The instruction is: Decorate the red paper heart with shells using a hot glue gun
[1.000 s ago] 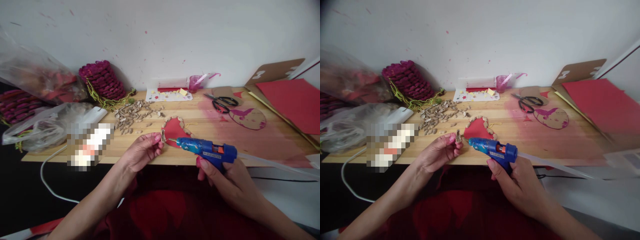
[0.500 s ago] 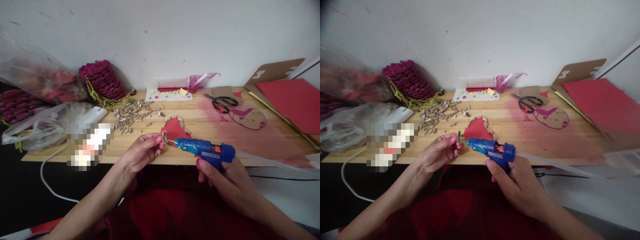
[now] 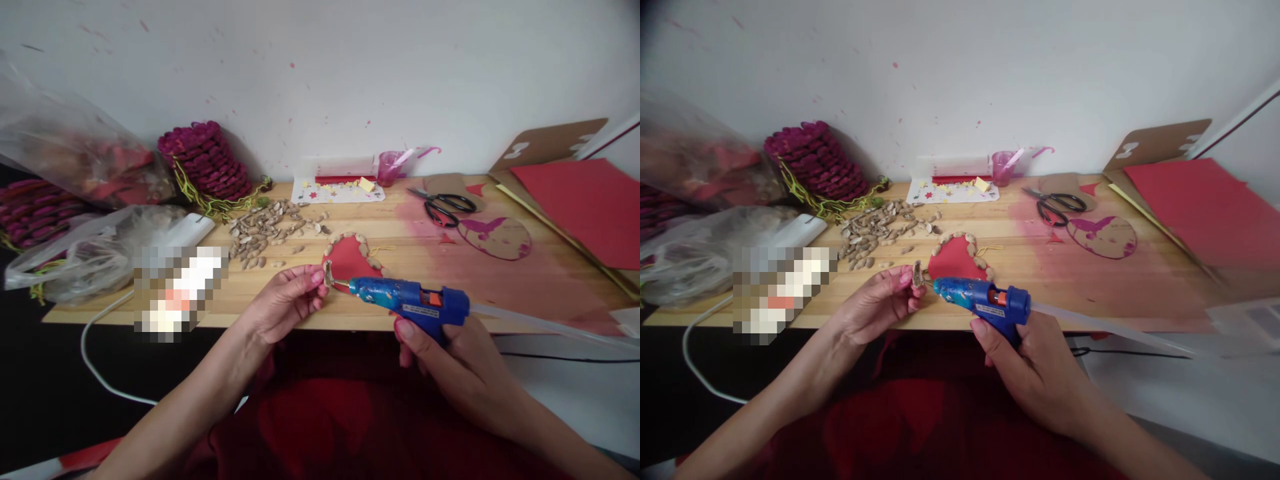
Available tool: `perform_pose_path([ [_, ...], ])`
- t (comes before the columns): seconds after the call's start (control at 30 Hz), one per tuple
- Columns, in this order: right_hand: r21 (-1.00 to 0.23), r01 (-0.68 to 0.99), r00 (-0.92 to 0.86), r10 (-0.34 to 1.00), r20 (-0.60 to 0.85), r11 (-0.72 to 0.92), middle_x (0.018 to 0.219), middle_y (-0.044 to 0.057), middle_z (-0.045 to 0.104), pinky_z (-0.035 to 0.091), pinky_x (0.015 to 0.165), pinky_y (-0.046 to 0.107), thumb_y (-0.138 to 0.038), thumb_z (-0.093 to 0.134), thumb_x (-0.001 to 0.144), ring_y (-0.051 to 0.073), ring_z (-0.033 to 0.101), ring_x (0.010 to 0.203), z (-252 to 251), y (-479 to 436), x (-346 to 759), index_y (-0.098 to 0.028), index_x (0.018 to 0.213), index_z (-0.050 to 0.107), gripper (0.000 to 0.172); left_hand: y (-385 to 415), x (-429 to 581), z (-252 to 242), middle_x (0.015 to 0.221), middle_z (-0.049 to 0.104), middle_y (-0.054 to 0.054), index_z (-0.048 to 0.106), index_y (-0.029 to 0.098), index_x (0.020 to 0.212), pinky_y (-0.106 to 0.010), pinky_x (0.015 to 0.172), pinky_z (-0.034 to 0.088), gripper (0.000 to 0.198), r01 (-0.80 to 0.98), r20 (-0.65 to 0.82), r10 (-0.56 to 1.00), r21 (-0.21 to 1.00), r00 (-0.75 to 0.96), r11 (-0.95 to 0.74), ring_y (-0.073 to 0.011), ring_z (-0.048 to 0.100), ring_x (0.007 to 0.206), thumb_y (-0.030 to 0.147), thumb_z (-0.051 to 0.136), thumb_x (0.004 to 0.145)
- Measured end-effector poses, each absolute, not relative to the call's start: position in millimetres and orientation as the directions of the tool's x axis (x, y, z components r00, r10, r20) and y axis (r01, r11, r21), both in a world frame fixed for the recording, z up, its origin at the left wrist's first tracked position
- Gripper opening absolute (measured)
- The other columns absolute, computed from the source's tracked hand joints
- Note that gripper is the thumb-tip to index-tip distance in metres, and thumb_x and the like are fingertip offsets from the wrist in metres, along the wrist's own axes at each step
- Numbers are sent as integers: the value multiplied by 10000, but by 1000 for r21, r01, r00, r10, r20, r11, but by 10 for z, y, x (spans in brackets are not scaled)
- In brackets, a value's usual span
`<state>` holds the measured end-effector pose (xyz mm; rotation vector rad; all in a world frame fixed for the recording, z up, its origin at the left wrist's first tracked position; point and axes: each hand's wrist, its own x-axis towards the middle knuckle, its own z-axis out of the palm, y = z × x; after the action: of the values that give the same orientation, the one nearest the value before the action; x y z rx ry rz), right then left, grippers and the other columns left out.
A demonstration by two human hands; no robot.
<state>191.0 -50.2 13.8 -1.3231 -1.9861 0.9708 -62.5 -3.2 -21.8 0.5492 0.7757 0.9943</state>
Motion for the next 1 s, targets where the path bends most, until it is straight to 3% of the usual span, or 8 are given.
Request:
perform_pose_path([
  [0.43, -810, 529, -377, 925, 43, 253, 548, -20, 605, 412, 518, 286, -420, 500, 991, 139, 590, 531, 153, -474, 1902, -232, 637, 580, 409, -14, -614, -197, 673, 638, -15, 708, 130, 739, -162, 575, 503, 251, -531, -322, 901, 729, 290, 432, -80, 576, 629, 267, 907, 671],
  [0.63, -852, 516, -275, 959, -67, 89, 616, 2, 669, 426, 485, 271, -478, 513, 981, 128, 587, 492, -14, -353, 1990, -209, 715, 643, 401, 25, -654, -114, 726, 669, -14, 735, 137, 800, -236, 639, 572, 287, -443, -284, 941, 831, 184, 337, -118, 631, 676, 294, 919, 645],
  [0.7, -885, 465, -213, 973, -85, 25, 658, 9, 696, 449, 486, 269, -499, 522, 973, 124, 593, 485, -82, -290, 2026, -201, 793, 665, 376, 41, -665, -102, 757, 691, -19, 753, 151, 827, -257, 689, 580, 279, -319, -216, 966, 914, 142, 251, -126, 646, 691, 300, 913, 653],
  [0.8, -919, 393, -146, 985, -97, -32, 677, 25, 707, 469, 490, 274, -532, 541, 951, 123, 595, 475, -145, -185, 2057, -189, 789, 673, 401, 66, -640, -108, 829, 706, -46, 774, 162, 839, -222, 712, 551, 195, 28, -28, 990, 999, 135, 24, -131, 643, 744, 276, 869, 713],
  [0.9, -947, 315, -99, 990, -99, -63, 723, 45, 730, 487, 486, 280, -552, 564, 927, 131, 611, 483, -161, -84, 2048, -185, 807, 683, 403, 91, -563, -126, 943, 687, -74, 784, 183, 857, -231, 706, 543, 105, 316, 147, 963, 924, 225, -215, -168, 643, 831, 254, 796, 781],
  [1.0, -962, 268, -60, 995, -78, -60, 842, 62, 763, 516, 523, 284, -538, 587, 919, 140, 659, 539, -179, -7, 2010, -188, 903, 701, 369, 120, -474, -150, 982, 666, -73, 770, 211, 873, -281, 784, 535, 64, 516, 247, 908, 759, 338, -398, -190, 641, 882, 238, 730, 831],
])
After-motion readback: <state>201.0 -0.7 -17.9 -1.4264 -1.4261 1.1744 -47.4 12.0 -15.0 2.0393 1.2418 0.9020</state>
